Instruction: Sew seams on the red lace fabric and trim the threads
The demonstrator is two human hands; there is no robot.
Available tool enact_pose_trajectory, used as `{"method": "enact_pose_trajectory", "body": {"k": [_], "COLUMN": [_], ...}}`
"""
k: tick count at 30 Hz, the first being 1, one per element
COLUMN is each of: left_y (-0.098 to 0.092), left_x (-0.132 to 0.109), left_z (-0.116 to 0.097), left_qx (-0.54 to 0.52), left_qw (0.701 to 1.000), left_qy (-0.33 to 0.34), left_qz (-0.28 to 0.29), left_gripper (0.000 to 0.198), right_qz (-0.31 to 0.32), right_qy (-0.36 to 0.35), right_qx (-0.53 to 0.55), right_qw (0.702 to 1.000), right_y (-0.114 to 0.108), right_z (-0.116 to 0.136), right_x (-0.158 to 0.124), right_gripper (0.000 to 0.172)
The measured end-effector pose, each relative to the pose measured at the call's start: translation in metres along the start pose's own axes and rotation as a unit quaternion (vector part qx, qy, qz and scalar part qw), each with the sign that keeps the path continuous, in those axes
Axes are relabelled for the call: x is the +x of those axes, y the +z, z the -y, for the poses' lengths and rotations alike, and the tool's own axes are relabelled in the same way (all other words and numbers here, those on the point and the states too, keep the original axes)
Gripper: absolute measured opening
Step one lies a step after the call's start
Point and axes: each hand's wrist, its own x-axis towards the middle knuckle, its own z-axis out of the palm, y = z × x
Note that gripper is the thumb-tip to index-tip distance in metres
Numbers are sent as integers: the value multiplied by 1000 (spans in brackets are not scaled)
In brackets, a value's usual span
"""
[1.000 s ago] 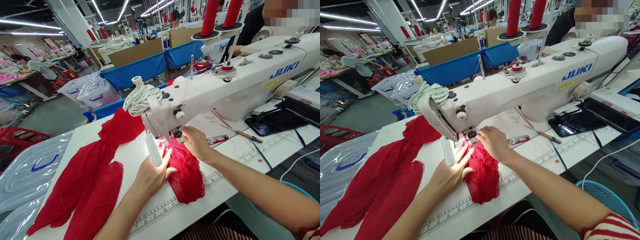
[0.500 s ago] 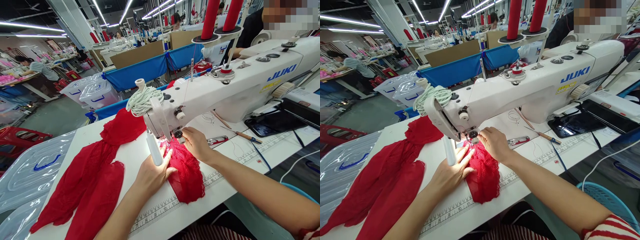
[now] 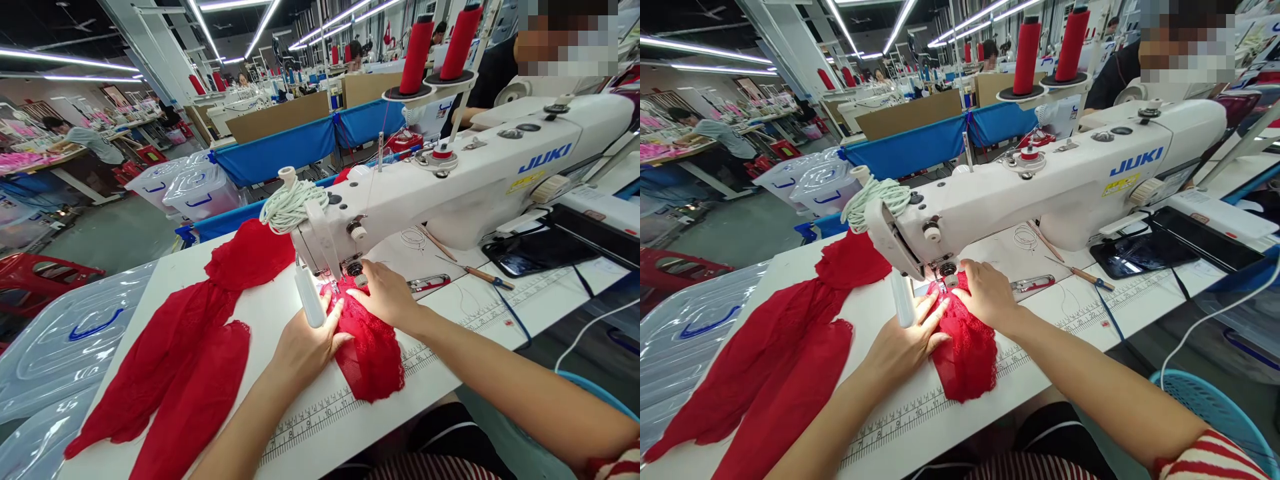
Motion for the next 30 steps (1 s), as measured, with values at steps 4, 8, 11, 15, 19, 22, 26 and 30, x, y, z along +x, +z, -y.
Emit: {"method": "enact_pose_trajectory", "body": {"k": [4,8,11,15,19,22,26,30], "left_y": [-15,-37,-44,-39,-42,-50,-56,-52], "left_x": [1,-6,-18,-33,-38,-41,-44,-44], "left_z": [-13,-27,-32,-29,-23,-24,-32,-39], "left_qx": [-1,-120,-282,-440,-560,-621,-713,-824], "left_qw": [1000,989,953,848,746,669,614,468], "left_qy": [0,-14,-76,-294,-346,-359,-315,-315], "left_qz": [10,89,80,13,99,198,125,50], "left_gripper": [48,45,35,28,46,56,46,38], "right_qz": [31,101,180,266,279,275,295,295], "right_qy": [11,17,-33,-130,-171,-167,-151,-159], "right_qx": [20,107,204,337,424,481,564,576], "right_qw": [999,989,962,894,844,816,757,746], "right_y": [0,-12,-30,-52,-59,-60,-56,-48], "right_z": [5,7,10,14,18,18,16,14], "right_x": [-4,-9,-13,-17,-20,-24,-31,-29], "right_gripper": [27,29,22,19,19,17,12,12]}}
